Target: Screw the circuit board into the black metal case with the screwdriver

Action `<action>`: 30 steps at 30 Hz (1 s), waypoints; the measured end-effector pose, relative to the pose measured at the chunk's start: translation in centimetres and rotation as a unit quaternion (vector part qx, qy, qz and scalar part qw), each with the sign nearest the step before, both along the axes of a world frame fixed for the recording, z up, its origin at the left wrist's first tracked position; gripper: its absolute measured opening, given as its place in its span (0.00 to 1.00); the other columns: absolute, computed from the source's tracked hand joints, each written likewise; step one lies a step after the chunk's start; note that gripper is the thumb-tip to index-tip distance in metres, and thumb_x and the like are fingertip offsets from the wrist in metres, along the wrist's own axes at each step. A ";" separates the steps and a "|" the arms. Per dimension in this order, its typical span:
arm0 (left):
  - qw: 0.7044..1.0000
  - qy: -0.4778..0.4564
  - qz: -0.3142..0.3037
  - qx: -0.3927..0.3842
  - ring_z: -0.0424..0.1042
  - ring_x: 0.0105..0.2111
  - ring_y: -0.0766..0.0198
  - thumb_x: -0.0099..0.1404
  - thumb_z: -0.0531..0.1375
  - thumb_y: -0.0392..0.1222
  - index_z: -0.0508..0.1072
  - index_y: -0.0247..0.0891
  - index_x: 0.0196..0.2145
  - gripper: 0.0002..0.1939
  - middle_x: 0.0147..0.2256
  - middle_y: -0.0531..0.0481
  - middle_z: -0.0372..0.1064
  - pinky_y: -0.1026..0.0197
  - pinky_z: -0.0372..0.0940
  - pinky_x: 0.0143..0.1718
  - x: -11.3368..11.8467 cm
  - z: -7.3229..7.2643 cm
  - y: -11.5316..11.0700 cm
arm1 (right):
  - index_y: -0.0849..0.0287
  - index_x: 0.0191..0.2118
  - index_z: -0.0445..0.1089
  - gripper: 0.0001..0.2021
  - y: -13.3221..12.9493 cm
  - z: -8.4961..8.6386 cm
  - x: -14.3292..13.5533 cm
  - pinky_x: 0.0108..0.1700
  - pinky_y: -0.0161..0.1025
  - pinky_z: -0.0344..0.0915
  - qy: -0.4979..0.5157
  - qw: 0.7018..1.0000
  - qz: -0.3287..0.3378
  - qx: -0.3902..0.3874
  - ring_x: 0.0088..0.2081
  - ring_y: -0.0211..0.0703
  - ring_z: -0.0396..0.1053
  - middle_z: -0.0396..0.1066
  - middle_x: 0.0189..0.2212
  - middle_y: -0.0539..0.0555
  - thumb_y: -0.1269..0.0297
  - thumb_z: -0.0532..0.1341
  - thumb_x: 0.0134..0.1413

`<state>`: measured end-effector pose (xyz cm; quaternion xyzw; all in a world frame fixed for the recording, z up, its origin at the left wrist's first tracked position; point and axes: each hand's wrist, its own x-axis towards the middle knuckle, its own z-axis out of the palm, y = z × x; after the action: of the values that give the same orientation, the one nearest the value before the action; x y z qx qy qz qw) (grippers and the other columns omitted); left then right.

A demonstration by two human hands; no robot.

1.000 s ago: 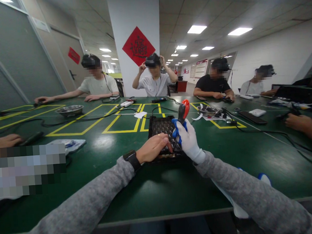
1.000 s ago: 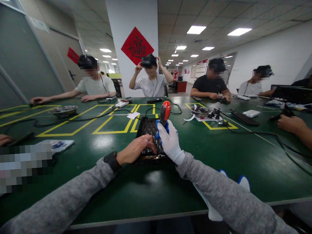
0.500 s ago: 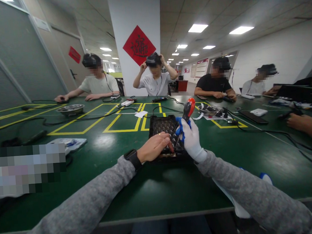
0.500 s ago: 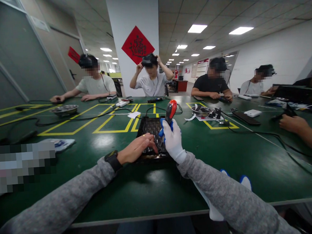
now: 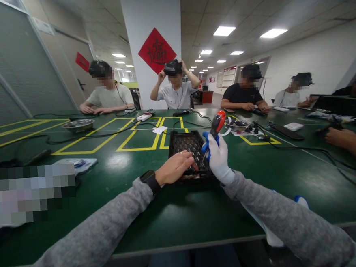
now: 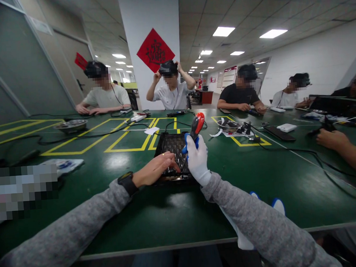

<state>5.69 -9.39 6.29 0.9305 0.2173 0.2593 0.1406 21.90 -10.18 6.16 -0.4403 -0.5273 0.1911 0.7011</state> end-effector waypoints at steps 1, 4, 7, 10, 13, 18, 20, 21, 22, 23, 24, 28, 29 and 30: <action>1.000 0.003 0.004 0.001 0.61 0.35 0.64 0.69 0.32 0.49 0.74 0.35 0.35 0.33 0.32 0.48 0.60 0.61 0.55 0.44 0.0 0.0 0.0 | 0.60 0.39 0.67 0.20 0.0 0.0 0.0 0.22 0.30 0.54 -0.001 1.000 0.000 0.000 0.18 0.31 0.56 0.61 0.18 0.45 0.48 0.51 0.54; 1.000 0.016 0.007 0.005 0.60 0.35 0.64 0.68 0.32 0.50 0.74 0.36 0.36 0.33 0.32 0.48 0.61 0.61 0.55 0.44 0.1 0.1 0.0 | 0.61 0.39 0.67 0.20 -0.1 0.1 0.0 0.21 0.30 0.54 0.000 1.000 0.004 -0.003 0.18 0.31 0.56 0.61 0.18 0.45 0.48 0.51 0.54; 1.000 0.023 0.000 0.002 0.61 0.35 0.64 0.68 0.32 0.51 0.75 0.36 0.35 0.34 0.33 0.47 0.62 0.60 0.55 0.45 0.2 0.1 0.0 | 0.61 0.39 0.67 0.20 -0.2 0.2 -0.1 0.22 0.30 0.55 0.005 1.000 0.013 -0.004 0.19 0.31 0.57 0.61 0.18 0.46 0.48 0.52 0.54; 1.000 0.026 -0.013 -0.005 0.61 0.36 0.64 0.68 0.32 0.51 0.75 0.36 0.36 0.34 0.33 0.47 0.62 0.59 0.53 0.49 0.1 0.0 0.1 | 0.61 0.38 0.67 0.20 -0.3 0.3 -0.1 0.21 0.30 0.54 0.010 1.000 0.020 -0.006 0.18 0.31 0.56 0.61 0.18 0.45 0.48 0.52 0.53; 1.000 0.017 -0.016 -0.018 0.61 0.37 0.64 0.68 0.32 0.51 0.74 0.36 0.36 0.34 0.33 0.47 0.63 0.58 0.52 0.50 0.1 0.0 0.2 | 0.61 0.38 0.66 0.20 -0.4 0.3 -0.2 0.21 0.30 0.53 0.013 1.000 0.025 -0.004 0.18 0.30 0.55 0.61 0.18 0.45 0.48 0.52 0.53; 0.998 -0.008 0.001 -0.061 0.62 0.34 0.65 0.63 0.48 0.57 0.74 0.35 0.36 0.24 0.33 0.48 0.64 0.62 0.59 0.39 0.5 0.3 1.0 | 0.60 0.38 0.66 0.19 -0.5 0.3 -0.1 0.22 0.30 0.55 0.008 0.999 0.042 0.000 0.19 0.31 0.56 0.62 0.19 0.46 0.48 0.52 0.53; 0.996 -0.015 0.009 -0.088 0.62 0.30 0.67 0.56 0.57 0.57 0.73 0.34 0.35 0.22 0.32 0.49 0.65 0.65 0.59 0.32 1.0 0.4 1.5 | 0.60 0.39 0.66 0.19 -0.4 0.3 -0.1 0.23 0.30 0.56 0.005 0.999 0.047 -0.002 0.19 0.31 0.57 0.62 0.19 0.46 0.48 0.52 0.53; 0.995 -0.018 0.015 -0.097 0.62 0.29 0.68 0.54 0.59 0.56 0.73 0.33 0.33 0.21 0.31 0.50 0.66 0.65 0.58 0.30 1.2 0.4 1.7 | 0.60 0.39 0.65 0.19 -0.4 0.2 -0.1 0.23 0.30 0.56 0.007 0.999 0.051 -0.003 0.19 0.31 0.57 0.62 0.19 0.46 0.48 0.52 0.53; 0.995 -0.019 0.020 -0.100 0.62 0.27 0.68 0.54 0.60 0.55 0.73 0.33 0.32 0.20 0.29 0.50 0.66 0.66 0.57 0.29 1.4 0.4 1.8 | 0.60 0.40 0.65 0.19 -0.3 0.2 -0.1 0.23 0.30 0.56 0.012 0.998 0.056 -0.003 0.20 0.31 0.57 0.62 0.19 0.46 0.48 0.53 0.53; 0.995 -0.019 0.024 -0.096 0.62 0.27 0.69 0.55 0.60 0.53 0.73 0.33 0.31 0.18 0.28 0.51 0.67 0.66 0.57 0.29 1.6 0.4 1.9 | 0.60 0.40 0.65 0.19 -0.2 0.2 -0.1 0.23 0.30 0.56 0.019 0.998 0.066 -0.003 0.20 0.31 0.58 0.62 0.19 0.46 0.48 0.53 0.53; 0.996 -0.018 0.026 -0.087 0.62 0.27 0.69 0.56 0.60 0.52 0.73 0.33 0.29 0.16 0.27 0.51 0.67 0.66 0.57 0.29 1.7 0.3 1.9 | 0.60 0.41 0.65 0.19 -0.1 0.1 -0.2 0.23 0.30 0.56 0.029 0.996 0.080 -0.002 0.20 0.31 0.58 0.61 0.19 0.45 0.48 0.53 0.53; 0.998 -0.021 -0.013 -0.056 0.66 0.32 0.67 0.62 0.55 0.45 0.73 0.34 0.31 0.12 0.31 0.49 0.71 0.65 0.59 0.36 1.6 0.1 1.4 | 0.58 0.43 0.63 0.19 0.2 0.2 -0.4 0.21 0.29 0.55 0.047 0.987 0.156 -0.009 0.19 0.30 0.57 0.61 0.21 0.45 0.48 0.52 0.53; 0.998 -0.021 -0.023 -0.054 0.67 0.34 0.67 0.63 0.54 0.44 0.73 0.34 0.32 0.12 0.32 0.49 0.71 0.65 0.59 0.38 1.5 0.0 1.2 | 0.58 0.43 0.63 0.19 0.2 0.2 -0.4 0.21 0.29 0.55 0.040 0.985 0.165 -0.011 0.20 0.30 0.57 0.62 0.21 0.46 0.48 0.52 0.53; 0.998 -0.022 -0.025 -0.051 0.67 0.34 0.66 0.64 0.53 0.44 0.73 0.34 0.33 0.12 0.33 0.49 0.71 0.65 0.59 0.38 1.5 0.0 1.0 | 0.58 0.42 0.64 0.19 0.2 0.2 -0.4 0.21 0.29 0.54 0.031 0.985 0.167 -0.011 0.20 0.30 0.57 0.62 0.22 0.46 0.49 0.52 0.53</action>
<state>7.20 -8.39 6.29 0.9213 0.2040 0.2647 0.1988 21.53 -9.95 6.36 -0.3474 -0.5695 0.3247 0.6705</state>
